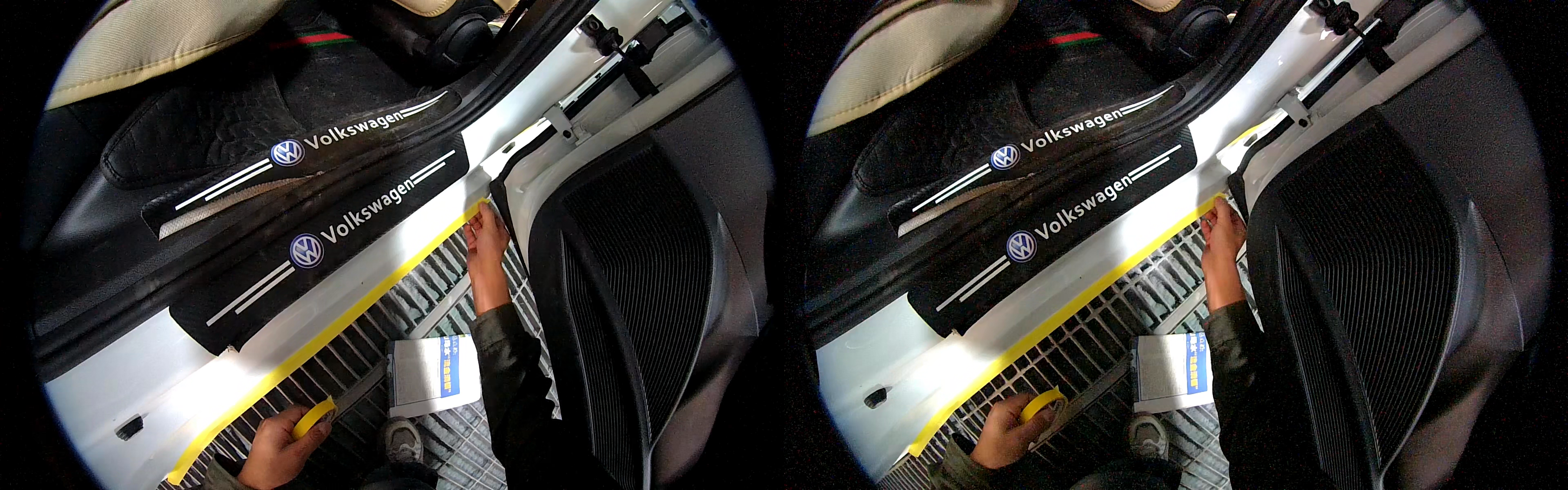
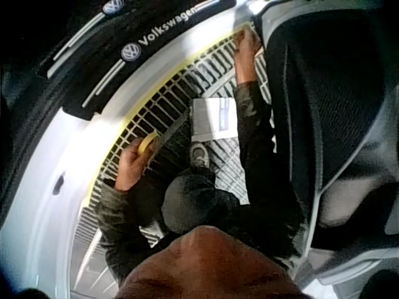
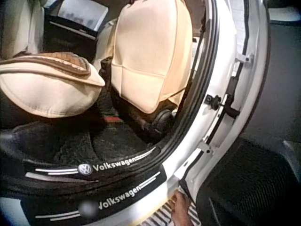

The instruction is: The person applies yellow masking tape along the lower edge of a white Volkswagen car door sill. They smooth the tape with their fingers, cut it with a yellow tool, and continue applying it around the door frame and interior sill area.

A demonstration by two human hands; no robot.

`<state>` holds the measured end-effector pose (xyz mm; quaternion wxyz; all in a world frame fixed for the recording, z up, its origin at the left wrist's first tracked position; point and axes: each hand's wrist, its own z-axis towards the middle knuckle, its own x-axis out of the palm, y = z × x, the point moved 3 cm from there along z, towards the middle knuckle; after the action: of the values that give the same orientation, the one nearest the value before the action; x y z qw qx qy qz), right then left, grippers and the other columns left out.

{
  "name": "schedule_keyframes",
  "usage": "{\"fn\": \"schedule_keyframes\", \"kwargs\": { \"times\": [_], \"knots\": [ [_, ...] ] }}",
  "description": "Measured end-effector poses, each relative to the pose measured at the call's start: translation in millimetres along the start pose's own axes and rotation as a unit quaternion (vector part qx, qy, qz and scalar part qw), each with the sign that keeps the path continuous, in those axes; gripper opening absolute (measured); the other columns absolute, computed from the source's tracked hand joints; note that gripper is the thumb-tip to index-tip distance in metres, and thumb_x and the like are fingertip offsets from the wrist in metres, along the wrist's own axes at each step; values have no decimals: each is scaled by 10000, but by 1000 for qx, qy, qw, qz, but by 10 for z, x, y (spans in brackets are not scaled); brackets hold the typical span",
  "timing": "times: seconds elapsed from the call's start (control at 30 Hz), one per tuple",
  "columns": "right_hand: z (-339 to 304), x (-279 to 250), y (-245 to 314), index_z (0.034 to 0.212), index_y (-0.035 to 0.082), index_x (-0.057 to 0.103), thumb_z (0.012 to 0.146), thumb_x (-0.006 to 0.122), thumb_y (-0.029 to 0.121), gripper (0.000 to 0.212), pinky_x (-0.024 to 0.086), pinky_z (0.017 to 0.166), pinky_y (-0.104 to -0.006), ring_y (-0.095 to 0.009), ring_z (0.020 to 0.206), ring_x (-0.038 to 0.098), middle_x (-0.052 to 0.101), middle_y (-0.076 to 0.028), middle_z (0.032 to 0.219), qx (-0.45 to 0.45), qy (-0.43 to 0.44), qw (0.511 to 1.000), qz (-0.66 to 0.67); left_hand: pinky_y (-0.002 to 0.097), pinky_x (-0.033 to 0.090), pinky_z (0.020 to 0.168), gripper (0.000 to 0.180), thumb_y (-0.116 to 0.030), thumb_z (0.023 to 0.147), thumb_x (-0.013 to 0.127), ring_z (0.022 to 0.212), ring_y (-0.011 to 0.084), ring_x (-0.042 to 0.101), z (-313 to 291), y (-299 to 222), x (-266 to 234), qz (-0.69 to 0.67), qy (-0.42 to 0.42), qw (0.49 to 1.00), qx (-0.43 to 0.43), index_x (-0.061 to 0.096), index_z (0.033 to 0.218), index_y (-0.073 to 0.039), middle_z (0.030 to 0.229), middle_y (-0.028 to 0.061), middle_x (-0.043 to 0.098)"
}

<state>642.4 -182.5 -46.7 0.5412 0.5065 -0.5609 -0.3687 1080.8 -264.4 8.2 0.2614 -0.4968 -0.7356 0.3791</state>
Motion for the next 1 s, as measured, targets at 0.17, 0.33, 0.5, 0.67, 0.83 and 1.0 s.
{"fn": "schedule_keyframes", "kwargs": {
  "times": [0.17, 0.33, 0.5, 0.67, 0.83, 1.0],
  "knots": [
    [63, -21, -26, 959, 101, 649, 892, 714, 279, 201, 438, 767, -285, -83, 802, 559, 623, 19, 867, 1, -8, 1000, -5, 290, 423, 550, 262, -227, 963, 634, 595, 111, 521, 11, 1, 7, -26, -5, 1000, -6, 630, 963, 35, 692, 35, 558],
    [103, -20, -47, 941, 97, 650, 889, 715, 269, 192, 451, 692, -267, -77, 760, 561, 630, 18, 869, 1, -23, 1000, -7, 289, 427, 552, 263, -224, 963, 634, 604, 113, 531, 18, 24, -1, -31, 0, 1000, -2, 632, 974, 38, 701, 36, 565],
    [108, 10, -35, 947, 102, 648, 876, 716, 283, 206, 461, 664, -254, -73, 753, 566, 629, 26, 870, 16, -23, 999, -27, 285, 428, 554, 264, -223, 959, 639, 609, 109, 534, 10, 9, -9, -18, -5, 1000, -15, 637, 991, 40, 706, 37, 570],
    [133, 22, -8, 984, 114, 626, 844, 719, 354, 293, 457, 636, -234, -69, 751, 568, 617, 37, 859, 89, -47, 994, -51, 284, 424, 555, 269, -223, 956, 646, 609, 104, 522, 7, 9, 5, -28, -4, 1000, -4, 642, 1006, 41, 705, 30, 562],
    [95, 43, -61, 978, 130, 611, 845, 715, 363, 288, 440, 585, -228, -61, 714, 548, 589, 47, 824, 122, -12, 992, -4, 283, 419, 559, 264, -219, 959, 643, 609, 100, 503, -7, -34, 17, -40, -6, 999, -7, 646, 1018, 39, 701, 16, 548],
    [-215, 158, -108, 866, 140, 590, 892, 688, 333, 218, 418, 533, -201, -42, 597, 503, 547, 59, 711, 142, -2, 990, 10, 282, 421, 563, 249, -203, 959, 645, 614, 93, 502, -38, -48, 26, -20, -7, 1000, -6, 649, 1031, 35, 702, 10, 543]
  ]
}}
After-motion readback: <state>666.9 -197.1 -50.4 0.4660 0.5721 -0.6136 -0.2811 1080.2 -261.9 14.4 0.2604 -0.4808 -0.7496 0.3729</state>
